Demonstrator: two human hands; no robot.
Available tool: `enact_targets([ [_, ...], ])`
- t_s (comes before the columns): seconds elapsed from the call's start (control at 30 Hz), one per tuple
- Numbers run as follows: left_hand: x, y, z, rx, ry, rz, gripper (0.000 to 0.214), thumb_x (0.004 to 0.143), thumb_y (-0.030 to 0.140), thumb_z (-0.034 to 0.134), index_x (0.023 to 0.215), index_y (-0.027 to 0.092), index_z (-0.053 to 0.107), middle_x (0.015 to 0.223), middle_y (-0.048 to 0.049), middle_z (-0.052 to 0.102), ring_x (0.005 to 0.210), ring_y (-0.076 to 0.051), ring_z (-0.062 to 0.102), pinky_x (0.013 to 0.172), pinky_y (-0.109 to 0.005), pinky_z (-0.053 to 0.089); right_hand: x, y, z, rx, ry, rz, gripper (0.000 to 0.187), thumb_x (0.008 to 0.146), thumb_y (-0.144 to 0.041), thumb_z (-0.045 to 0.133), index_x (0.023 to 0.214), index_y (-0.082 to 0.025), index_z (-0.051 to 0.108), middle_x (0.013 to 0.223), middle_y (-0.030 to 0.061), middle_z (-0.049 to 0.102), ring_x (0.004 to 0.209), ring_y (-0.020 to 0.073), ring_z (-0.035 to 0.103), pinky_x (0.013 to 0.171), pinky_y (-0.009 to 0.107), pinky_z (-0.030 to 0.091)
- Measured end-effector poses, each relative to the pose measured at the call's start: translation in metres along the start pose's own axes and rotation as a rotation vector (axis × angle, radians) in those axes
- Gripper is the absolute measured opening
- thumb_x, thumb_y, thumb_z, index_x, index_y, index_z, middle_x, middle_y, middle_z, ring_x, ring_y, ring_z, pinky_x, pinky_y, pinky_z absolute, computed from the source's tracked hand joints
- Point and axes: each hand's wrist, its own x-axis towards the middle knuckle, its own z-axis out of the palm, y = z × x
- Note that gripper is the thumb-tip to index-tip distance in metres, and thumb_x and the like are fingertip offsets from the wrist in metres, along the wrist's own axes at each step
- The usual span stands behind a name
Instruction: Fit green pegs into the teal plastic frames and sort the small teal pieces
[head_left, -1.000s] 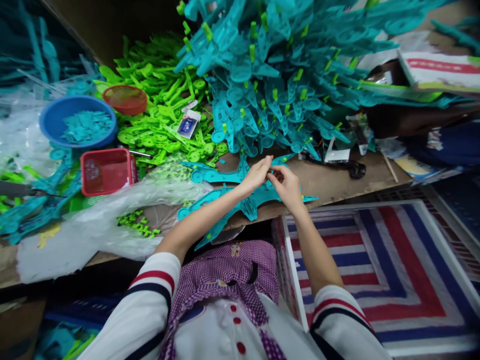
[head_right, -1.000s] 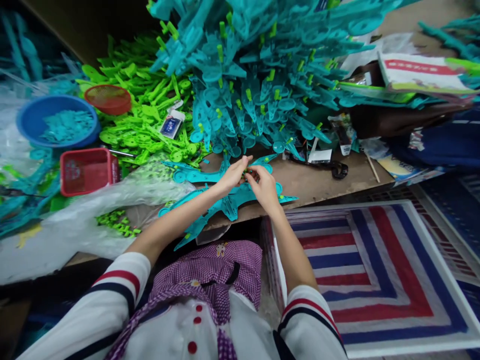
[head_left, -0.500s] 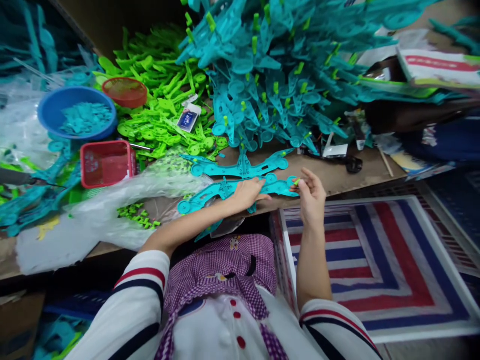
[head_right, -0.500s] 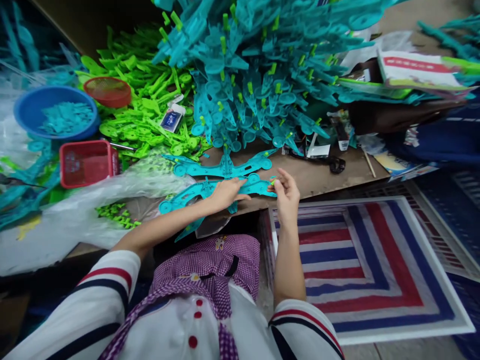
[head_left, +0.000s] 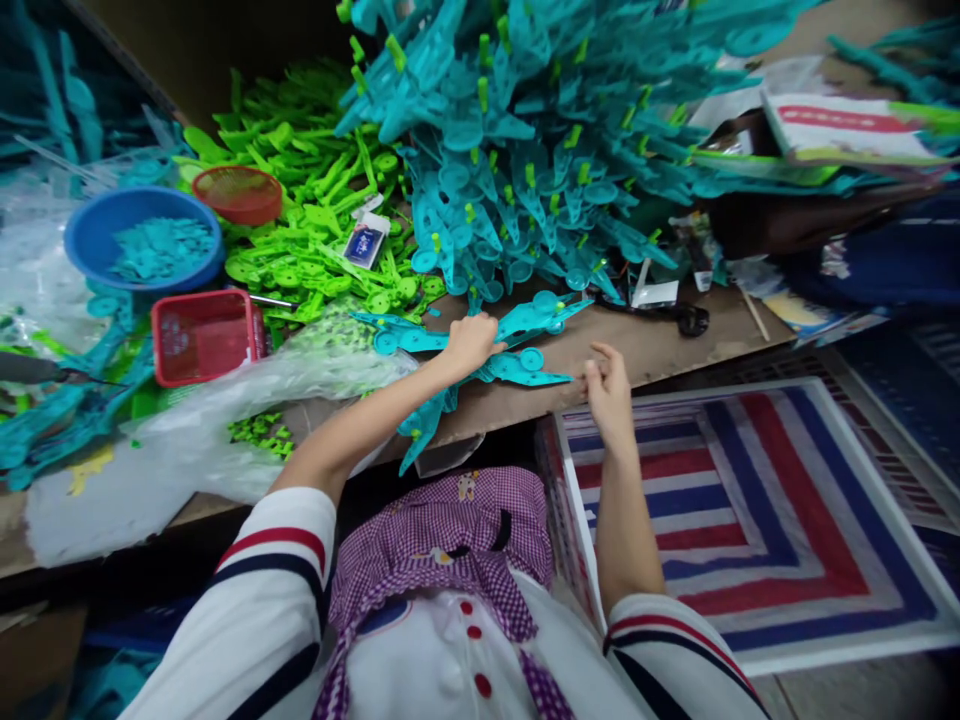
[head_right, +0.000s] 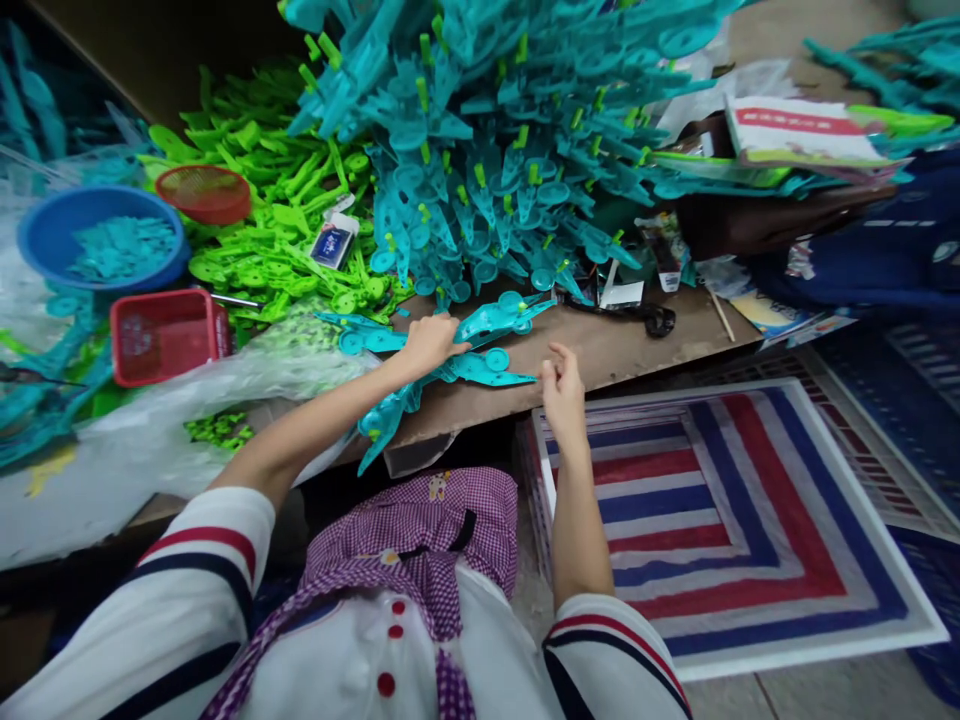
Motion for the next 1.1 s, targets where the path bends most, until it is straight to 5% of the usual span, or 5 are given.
enact_targets([
  [0.17,0.000,-0.008,0.017,-0.085,0.007,-0.013,0.054,0.083,0.060,0.067,0.124,0.025,0.063,0.122,-0.0124,0.066,0.114,-0.034,0.062,0.088,-0.038,0.049,0.011,0.016,0.007,-0.163,-0.122,-0.025,0.039,0.090,-0.055,0.054,0.108,-0.021,0.060,0.081,0.0025,0.066,0.066,0.0159,0.061,0.058,0.028,0.051],
  [0.4,0.001,-0.002,0.013,-0.079,-0.027,-0.054,0.052,0.081,0.046,0.074,0.125,0.023,0.059,0.123,-0.0126,0.066,0.113,-0.035,0.064,0.087,-0.040,0.050,0.025,0.020,0.031,-0.077,-0.245,0.152,0.053,0.079,-0.068,0.061,0.097,-0.018,0.060,0.062,-0.0011,0.064,0.044,0.0114,0.051,0.045,0.024,0.041],
  [0.63,0.003,-0.001,0.018,-0.116,-0.031,-0.065,0.051,0.081,0.041,0.075,0.125,0.024,0.058,0.125,-0.0129,0.065,0.115,-0.035,0.063,0.089,-0.042,0.050,0.029,0.020,0.038,-0.343,-0.144,-0.056,0.052,0.085,-0.068,0.055,0.081,-0.019,0.069,0.067,0.0049,0.071,0.063,0.0189,0.064,0.062,0.029,0.046],
  [0.83,0.004,-0.003,0.019,-0.168,-0.034,-0.057,0.049,0.080,0.038,0.074,0.124,0.023,0.059,0.122,-0.0122,0.066,0.114,-0.035,0.063,0.089,-0.041,0.050,0.037,0.017,0.046,-0.531,-0.196,-0.187,0.054,0.090,-0.069,0.046,0.081,-0.021,0.070,0.067,0.0072,0.071,0.064,0.0220,0.065,0.062,0.030,0.043],
  [1.1,0.008,-0.005,0.022,-0.211,-0.019,-0.034,0.047,0.078,0.036,0.075,0.121,0.021,0.061,0.120,-0.0131,0.068,0.113,-0.036,0.064,0.087,-0.042,0.051,0.042,0.016,0.042,-0.456,-0.292,-0.147,0.056,0.086,-0.073,0.050,0.079,-0.020,0.066,0.067,0.0051,0.069,0.060,0.0188,0.061,0.061,0.028,0.042],
])
